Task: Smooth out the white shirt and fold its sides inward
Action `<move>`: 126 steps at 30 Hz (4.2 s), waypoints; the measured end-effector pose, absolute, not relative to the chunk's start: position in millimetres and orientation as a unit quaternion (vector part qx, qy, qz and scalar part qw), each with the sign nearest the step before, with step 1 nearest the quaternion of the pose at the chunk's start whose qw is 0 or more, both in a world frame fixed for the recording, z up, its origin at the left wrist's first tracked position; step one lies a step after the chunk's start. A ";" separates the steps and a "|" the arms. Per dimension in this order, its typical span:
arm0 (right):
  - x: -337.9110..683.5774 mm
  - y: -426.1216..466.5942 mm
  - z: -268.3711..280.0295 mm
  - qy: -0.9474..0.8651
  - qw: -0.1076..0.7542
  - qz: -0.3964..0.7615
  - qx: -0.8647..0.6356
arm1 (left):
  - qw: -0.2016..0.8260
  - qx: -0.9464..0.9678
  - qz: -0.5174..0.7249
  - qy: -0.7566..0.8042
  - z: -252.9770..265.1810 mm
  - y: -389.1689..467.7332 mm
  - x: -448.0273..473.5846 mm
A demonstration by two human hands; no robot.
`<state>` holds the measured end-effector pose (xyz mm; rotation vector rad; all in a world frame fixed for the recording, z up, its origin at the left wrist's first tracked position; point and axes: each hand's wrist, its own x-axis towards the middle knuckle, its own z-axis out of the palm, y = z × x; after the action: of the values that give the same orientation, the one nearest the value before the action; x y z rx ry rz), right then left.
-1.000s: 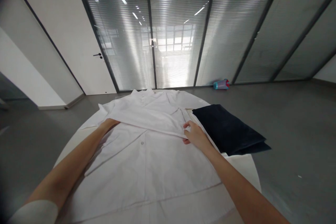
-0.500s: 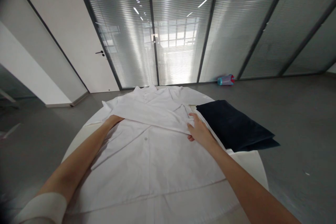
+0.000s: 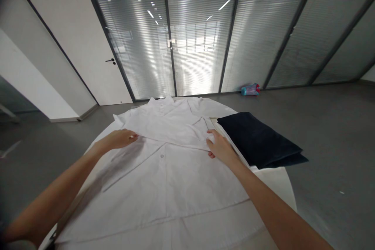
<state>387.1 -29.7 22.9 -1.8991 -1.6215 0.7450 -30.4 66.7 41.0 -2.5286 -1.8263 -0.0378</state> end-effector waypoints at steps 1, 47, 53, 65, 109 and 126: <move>386.8 -29.9 23.4 -0.598 0.264 0.278 -0.704 | 0.034 -0.805 -0.011 -0.593 49.5 63.0 -28.9; 383.2 -34.5 28.3 -0.589 0.278 0.297 -0.698 | 0.017 -0.793 -0.016 -0.609 -7.2 154.3 -18.0; 380.1 -33.1 28.2 -0.582 0.269 0.293 -0.709 | 0.046 -0.874 -0.093 -0.475 11.0 116.3 58.5; 365.2 -37.7 31.4 -0.753 0.201 -0.073 -0.622 | -0.054 -0.897 -0.021 -0.438 -3.0 90.3 102.8; 351.2 -23.3 -1.2 -0.809 0.120 -0.038 -0.574 | 0.046 -0.754 -0.038 -0.654 -17.4 210.8 -21.7; 357.9 -20.1 -16.5 -0.806 0.109 0.006 -0.582 | -0.146 -0.644 -0.374 -0.651 23.5 262.4 2.8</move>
<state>357.9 -20.1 -16.5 -1.7100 -2.3699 0.0177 2.8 262.4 23.5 -2.2382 -2.2596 -1.2993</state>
